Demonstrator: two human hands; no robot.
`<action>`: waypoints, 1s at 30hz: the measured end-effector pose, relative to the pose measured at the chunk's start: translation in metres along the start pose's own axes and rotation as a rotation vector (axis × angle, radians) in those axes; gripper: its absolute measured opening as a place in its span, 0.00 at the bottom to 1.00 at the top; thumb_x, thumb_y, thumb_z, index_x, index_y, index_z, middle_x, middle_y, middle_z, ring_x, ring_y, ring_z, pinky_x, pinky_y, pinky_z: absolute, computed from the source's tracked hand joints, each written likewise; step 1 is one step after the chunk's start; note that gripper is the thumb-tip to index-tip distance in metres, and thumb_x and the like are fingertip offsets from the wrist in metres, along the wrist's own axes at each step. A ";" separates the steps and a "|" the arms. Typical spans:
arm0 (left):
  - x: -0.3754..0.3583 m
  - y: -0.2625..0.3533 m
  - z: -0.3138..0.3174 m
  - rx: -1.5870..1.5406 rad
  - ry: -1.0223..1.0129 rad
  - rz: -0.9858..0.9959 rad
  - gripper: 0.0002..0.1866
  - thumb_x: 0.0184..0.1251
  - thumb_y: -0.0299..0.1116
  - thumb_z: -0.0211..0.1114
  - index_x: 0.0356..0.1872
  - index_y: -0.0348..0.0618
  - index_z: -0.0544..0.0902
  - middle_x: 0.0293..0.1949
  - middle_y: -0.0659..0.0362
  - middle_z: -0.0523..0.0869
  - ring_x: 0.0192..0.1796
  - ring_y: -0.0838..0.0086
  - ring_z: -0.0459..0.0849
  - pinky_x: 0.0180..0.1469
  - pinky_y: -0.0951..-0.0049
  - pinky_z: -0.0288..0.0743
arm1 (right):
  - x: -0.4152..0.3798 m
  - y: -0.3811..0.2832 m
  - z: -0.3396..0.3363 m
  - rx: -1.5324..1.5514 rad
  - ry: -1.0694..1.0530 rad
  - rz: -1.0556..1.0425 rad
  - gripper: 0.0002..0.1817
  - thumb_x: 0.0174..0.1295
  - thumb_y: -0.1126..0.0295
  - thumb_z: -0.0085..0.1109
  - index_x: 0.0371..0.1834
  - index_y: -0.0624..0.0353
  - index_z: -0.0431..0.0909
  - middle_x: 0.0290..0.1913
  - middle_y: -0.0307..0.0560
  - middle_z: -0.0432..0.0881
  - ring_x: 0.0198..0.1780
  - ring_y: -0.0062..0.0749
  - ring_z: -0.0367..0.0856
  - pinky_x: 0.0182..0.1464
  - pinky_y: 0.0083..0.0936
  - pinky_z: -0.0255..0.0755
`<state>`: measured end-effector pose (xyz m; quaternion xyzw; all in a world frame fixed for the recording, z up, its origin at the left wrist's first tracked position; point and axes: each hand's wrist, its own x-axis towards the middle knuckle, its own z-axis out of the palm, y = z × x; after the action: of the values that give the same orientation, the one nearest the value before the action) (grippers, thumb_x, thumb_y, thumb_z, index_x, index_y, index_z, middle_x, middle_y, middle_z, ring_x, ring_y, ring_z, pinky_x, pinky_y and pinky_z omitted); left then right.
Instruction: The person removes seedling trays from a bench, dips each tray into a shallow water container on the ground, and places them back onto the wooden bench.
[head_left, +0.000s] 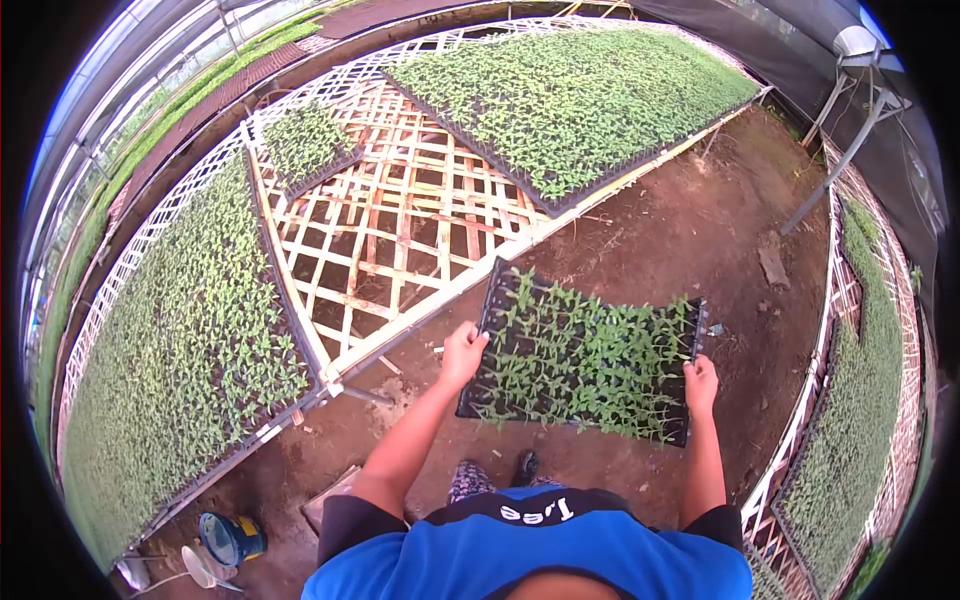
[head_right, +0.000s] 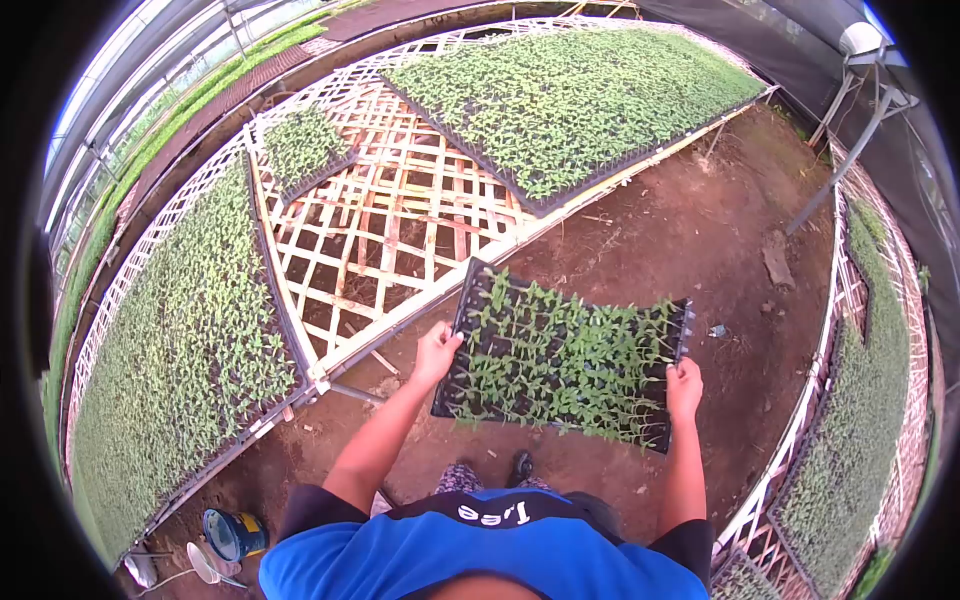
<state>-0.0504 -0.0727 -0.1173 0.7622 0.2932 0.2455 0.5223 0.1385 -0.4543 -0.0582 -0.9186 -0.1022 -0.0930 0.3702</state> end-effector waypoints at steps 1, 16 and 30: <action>0.027 0.035 -0.005 0.003 -0.009 0.056 0.14 0.49 0.30 0.60 0.17 0.38 0.63 0.13 0.56 0.67 0.19 0.76 0.63 0.24 0.73 0.62 | 0.011 -0.002 -0.011 0.038 0.035 0.052 0.13 0.48 0.73 0.53 0.15 0.63 0.58 0.20 0.42 0.65 0.22 0.26 0.60 0.27 0.22 0.59; 0.477 0.109 -0.157 1.061 0.099 0.273 0.13 0.54 0.41 0.56 0.37 0.47 0.74 0.33 0.51 0.80 0.38 0.59 0.78 0.40 0.62 0.70 | 0.088 -0.245 0.231 1.139 -0.247 0.368 0.12 0.52 0.76 0.54 0.17 0.52 0.63 0.23 0.28 0.67 0.25 0.10 0.59 0.28 0.12 0.54; 0.693 -0.055 -0.161 0.954 -0.033 0.075 0.12 0.53 0.45 0.57 0.30 0.49 0.75 0.31 0.54 0.80 0.37 0.61 0.78 0.38 0.61 0.69 | 0.099 -0.268 0.360 1.028 -0.347 0.814 0.04 0.54 0.73 0.54 0.25 0.53 0.69 0.28 0.32 0.74 0.29 0.15 0.71 0.29 0.14 0.66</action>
<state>0.3197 0.5355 -0.0684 0.9308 0.3370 0.0902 0.1094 0.1990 -0.0018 -0.1118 -0.5928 0.1628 0.2628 0.7436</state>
